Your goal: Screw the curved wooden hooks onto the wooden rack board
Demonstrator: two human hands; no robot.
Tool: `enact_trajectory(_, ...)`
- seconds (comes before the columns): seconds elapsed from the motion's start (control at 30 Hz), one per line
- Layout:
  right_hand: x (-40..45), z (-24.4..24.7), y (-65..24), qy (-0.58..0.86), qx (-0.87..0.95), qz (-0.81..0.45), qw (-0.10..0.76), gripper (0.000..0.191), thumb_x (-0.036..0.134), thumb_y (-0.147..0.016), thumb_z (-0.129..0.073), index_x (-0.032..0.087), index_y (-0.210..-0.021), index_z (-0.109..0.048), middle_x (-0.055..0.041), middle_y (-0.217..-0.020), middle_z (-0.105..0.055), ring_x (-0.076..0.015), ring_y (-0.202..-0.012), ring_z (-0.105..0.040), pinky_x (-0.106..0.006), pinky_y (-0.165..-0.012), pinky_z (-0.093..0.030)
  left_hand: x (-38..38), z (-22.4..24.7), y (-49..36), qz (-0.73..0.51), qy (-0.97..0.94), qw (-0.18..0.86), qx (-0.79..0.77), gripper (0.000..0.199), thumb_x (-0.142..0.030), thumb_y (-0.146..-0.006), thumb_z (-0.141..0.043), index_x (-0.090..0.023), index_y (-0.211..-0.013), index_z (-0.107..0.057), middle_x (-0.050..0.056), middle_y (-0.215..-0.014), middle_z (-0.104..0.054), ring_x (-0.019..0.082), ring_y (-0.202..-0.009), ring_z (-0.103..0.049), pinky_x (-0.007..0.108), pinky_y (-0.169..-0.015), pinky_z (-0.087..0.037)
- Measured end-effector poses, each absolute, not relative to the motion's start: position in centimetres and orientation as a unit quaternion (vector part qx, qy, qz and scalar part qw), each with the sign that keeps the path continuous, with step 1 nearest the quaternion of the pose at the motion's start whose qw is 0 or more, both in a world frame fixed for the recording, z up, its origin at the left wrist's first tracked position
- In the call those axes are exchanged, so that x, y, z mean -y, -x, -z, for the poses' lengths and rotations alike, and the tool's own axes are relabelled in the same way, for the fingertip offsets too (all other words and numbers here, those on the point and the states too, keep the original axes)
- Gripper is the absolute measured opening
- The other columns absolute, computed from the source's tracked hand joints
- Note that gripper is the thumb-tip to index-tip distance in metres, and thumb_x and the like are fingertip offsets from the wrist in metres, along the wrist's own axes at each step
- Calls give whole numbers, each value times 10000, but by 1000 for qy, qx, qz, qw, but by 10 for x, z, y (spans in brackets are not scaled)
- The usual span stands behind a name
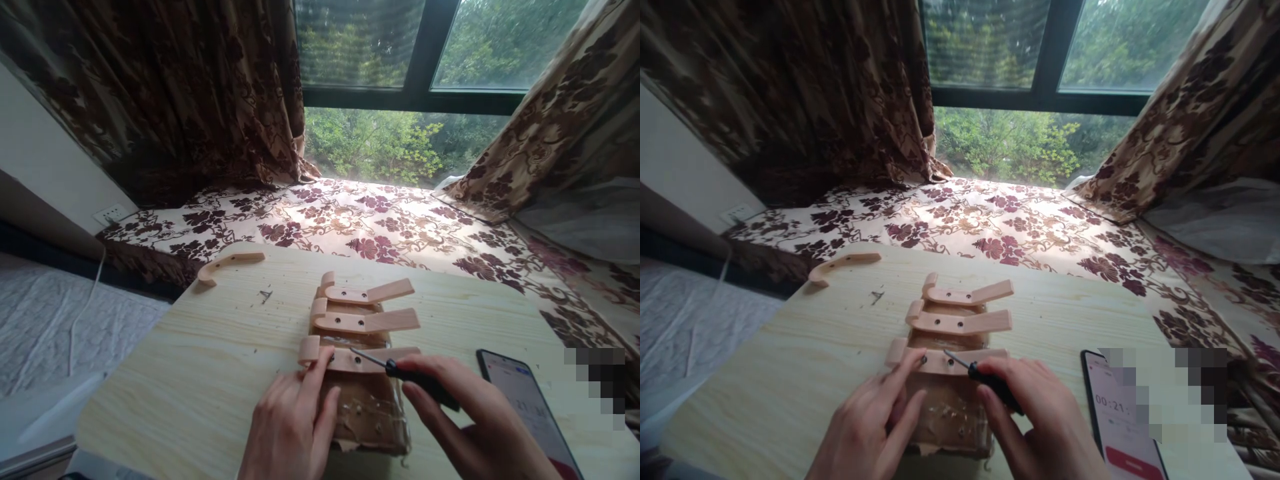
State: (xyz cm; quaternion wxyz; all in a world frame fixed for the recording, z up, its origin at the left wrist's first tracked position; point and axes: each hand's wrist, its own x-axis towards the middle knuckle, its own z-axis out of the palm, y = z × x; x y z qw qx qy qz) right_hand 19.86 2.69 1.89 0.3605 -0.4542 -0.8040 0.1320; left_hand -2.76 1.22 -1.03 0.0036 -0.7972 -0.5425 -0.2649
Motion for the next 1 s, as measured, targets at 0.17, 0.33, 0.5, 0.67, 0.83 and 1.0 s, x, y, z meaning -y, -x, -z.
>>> enact_trajectory(0.17,-28,-23,-197,452,807,-122,359,179,212,-848,-557,237,-1025,-559,-22,-900,-708,-136,-789,-670,-185,-671,-556,-14,9,28,263,802,16,536,396,-326,-961,-346,-135,-1302,-411,47,-766,-639,172,-631,-609,258,-551,-469)
enact_trajectory(0.33,-29,-25,-197,452,811,-108,357,178,217,-845,-567,225,-1022,-569,-17,-899,-711,-125,-815,-671,-161,-684,-549,-13,10,27,266,803,26,533,381,-321,-964,-338,-130,-1283,-422,47,-760,-639,169,-618,-603,261,-557,-472)
enact_trajectory(0.5,-26,-25,-197,456,810,-115,350,171,219,-847,-568,229,-1018,-571,-8,-914,-713,-119,-837,-668,-157,-702,-541,-11,9,25,273,803,17,530,373,-302,-963,-345,-139,-1292,-410,34,-750,-633,166,-619,-602,261,-564,-478)
enact_trajectory(0.67,-26,-26,-195,461,808,-111,349,152,238,-855,-562,236,-1006,-573,1,-898,-713,-120,-821,-668,-171,-711,-535,-11,9,26,279,794,-2,540,409,-322,-958,-359,-126,-1315,-397,44,-753,-628,173,-638,-608,260,-548,-484)
enact_trajectory(0.83,-25,-28,-195,459,811,-109,346,148,238,-855,-563,236,-1003,-575,5,-892,-710,-119,-815,-665,-176,-718,-530,-8,9,27,280,795,-14,538,422,-313,-947,-382,-118,-1321,-400,39,-747,-625,175,-638,-613,269,-551,-496)
enact_trajectory(1.0,-24,-39,-193,451,818,-109,340,138,236,-859,-556,228,-996,-570,-1,-872,-701,-116,-790,-660,-178,-680,-524,-5,2,32,272,807,-19,524,356,-289,-931,-419,-150,-1254,-477,36,-796,-641,170,-694,-632,272,-616,-520)
